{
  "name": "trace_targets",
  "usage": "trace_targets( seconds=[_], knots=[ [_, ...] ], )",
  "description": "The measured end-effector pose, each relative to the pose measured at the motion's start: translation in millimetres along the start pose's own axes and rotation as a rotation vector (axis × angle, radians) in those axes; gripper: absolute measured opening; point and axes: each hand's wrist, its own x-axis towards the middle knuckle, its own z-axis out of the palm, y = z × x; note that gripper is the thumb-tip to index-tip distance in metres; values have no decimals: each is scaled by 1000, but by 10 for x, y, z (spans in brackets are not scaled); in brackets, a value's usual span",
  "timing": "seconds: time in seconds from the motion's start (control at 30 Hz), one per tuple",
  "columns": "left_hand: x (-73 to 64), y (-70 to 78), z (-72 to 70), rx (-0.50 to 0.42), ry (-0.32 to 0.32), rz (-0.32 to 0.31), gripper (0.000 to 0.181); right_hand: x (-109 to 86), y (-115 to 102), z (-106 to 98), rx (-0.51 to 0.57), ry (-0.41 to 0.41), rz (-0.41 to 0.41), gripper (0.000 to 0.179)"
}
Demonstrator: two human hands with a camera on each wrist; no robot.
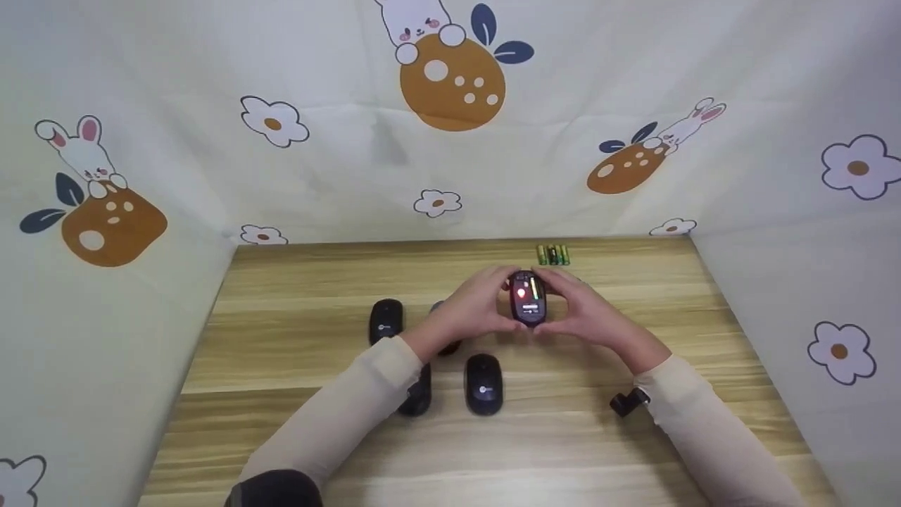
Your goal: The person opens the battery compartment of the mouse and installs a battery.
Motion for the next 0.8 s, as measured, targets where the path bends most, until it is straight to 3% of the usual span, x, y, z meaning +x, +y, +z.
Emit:
trace_targets(
  seconds=[0.33,0.57,0.8],
  knots=[
    [325,-3,63,97,-54,-28,103,72,230,-133,3,-46,74,101],
    [471,-18,155,102,-83,-78,97,119,401,-159,0,-64,120,101],
    [636,-76,276,164,-106,-91,96,163,588,-155,-14,-74,182,102]
  ],
)
